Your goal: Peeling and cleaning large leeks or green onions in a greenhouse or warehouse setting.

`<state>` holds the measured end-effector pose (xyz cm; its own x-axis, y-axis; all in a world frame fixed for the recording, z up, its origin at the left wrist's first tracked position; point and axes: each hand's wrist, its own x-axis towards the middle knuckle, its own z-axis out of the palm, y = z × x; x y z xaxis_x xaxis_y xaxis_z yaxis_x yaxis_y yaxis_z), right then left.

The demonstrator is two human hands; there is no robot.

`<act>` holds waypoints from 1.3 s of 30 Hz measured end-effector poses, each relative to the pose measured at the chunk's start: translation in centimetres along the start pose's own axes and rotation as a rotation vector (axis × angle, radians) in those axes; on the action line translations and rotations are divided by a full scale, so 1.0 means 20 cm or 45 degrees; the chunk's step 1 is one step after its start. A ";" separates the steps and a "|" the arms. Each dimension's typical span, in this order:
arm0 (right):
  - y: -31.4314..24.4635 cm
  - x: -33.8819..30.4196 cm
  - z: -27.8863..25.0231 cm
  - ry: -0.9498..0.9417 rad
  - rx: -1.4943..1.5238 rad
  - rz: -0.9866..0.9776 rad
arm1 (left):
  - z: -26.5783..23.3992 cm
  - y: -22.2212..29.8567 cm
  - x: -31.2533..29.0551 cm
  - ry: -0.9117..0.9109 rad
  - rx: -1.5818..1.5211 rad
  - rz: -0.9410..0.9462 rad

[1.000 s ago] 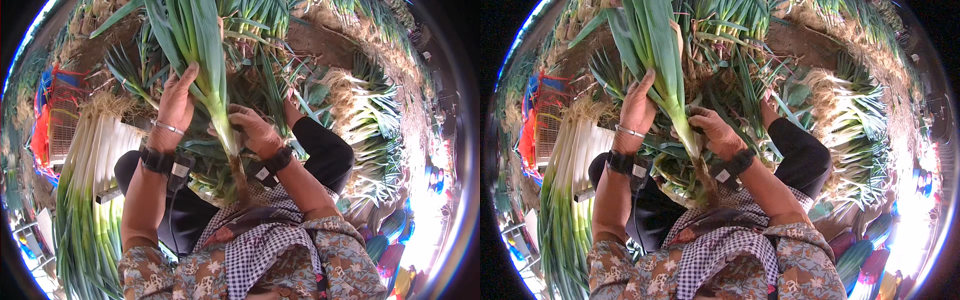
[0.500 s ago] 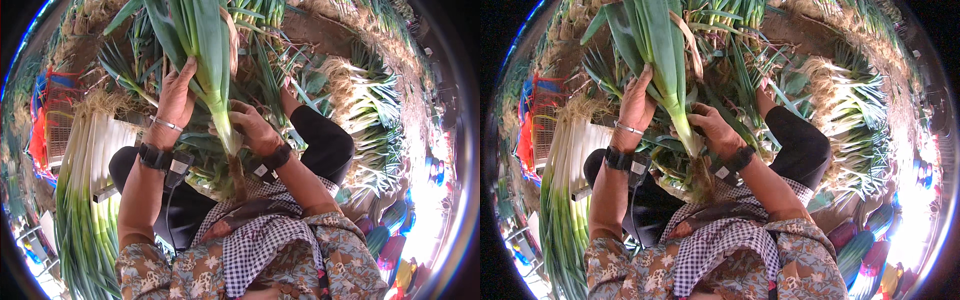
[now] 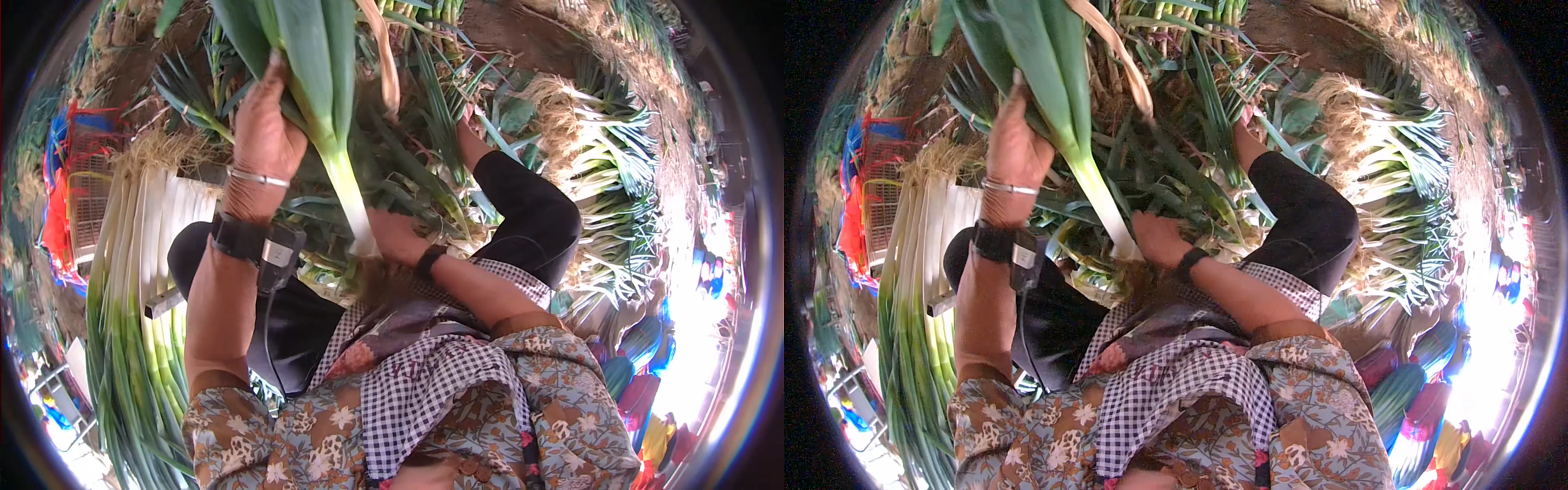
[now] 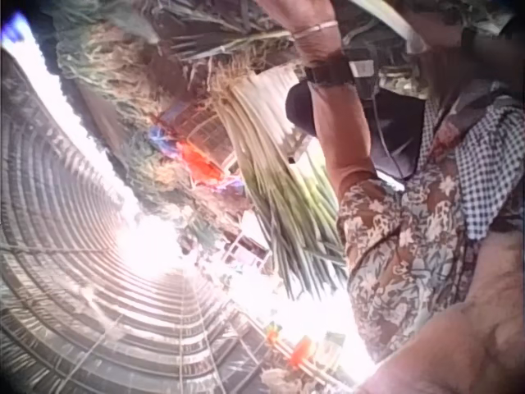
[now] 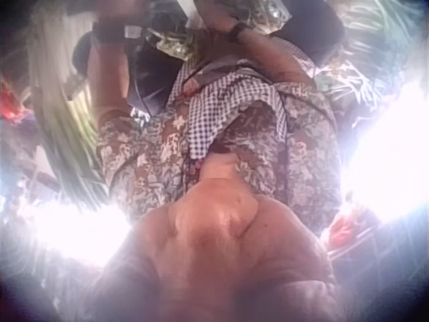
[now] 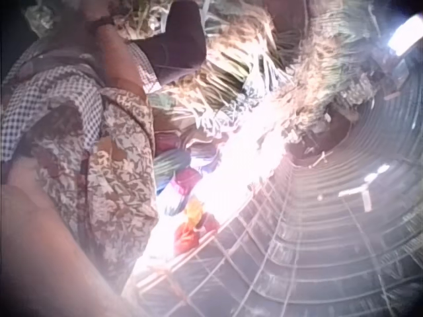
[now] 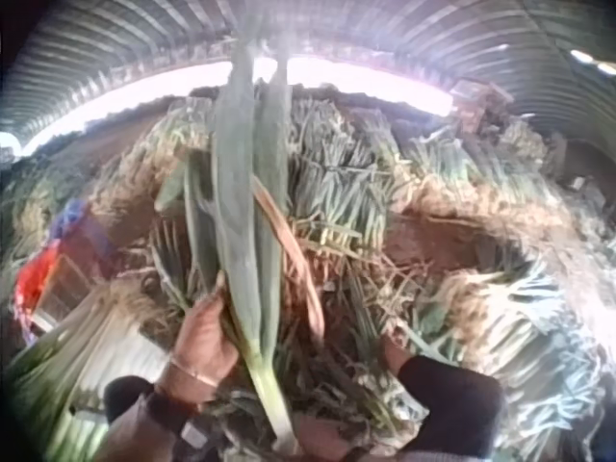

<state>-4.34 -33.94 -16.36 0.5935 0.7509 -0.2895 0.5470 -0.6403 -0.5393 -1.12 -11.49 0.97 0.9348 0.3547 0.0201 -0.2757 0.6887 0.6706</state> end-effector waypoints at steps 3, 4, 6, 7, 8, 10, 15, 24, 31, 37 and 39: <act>0.14 -0.14 0.17 -0.064 -0.310 -0.028 | 0.09 0.18 0.05 0.321 0.065 0.184; 0.16 -0.15 0.21 -0.178 -0.458 -0.017 | 0.07 0.27 0.07 0.396 0.082 0.235; 0.12 -0.12 0.23 -0.208 -0.466 -0.016 | -0.06 0.42 0.09 0.314 -0.085 0.299; 0.12 -0.09 0.23 -0.243 -0.485 0.002 | -0.18 0.47 0.11 0.329 -0.074 0.359; 0.13 -0.09 0.24 -0.237 -0.489 -0.004 | -0.20 0.49 0.12 0.325 -0.073 0.367; 0.15 -0.07 0.24 -0.243 -0.377 -0.015 | -0.24 0.55 0.13 0.454 0.008 0.374; 0.25 0.02 -0.15 -0.097 0.143 -0.216 | -0.33 0.50 0.14 0.564 0.175 0.288; -0.18 -0.11 -0.35 -0.248 0.638 -0.345 | -0.39 0.49 0.14 0.528 -0.028 0.339; -0.48 -0.23 -0.54 -0.104 0.968 -0.364 | -0.13 0.38 0.07 0.288 0.097 0.113; -0.64 0.08 -0.65 0.059 0.908 -0.597 | -0.25 0.32 0.21 0.498 0.257 -0.011; -0.69 0.03 -0.65 0.175 0.766 -0.612 | -0.35 0.30 0.28 0.620 0.145 -0.020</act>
<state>-3.96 -26.79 1.18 0.4618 0.8718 0.1635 0.3719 -0.0229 -0.9280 0.88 -1.06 -0.09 0.7180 0.6175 -0.3210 -0.2108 0.6325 0.7453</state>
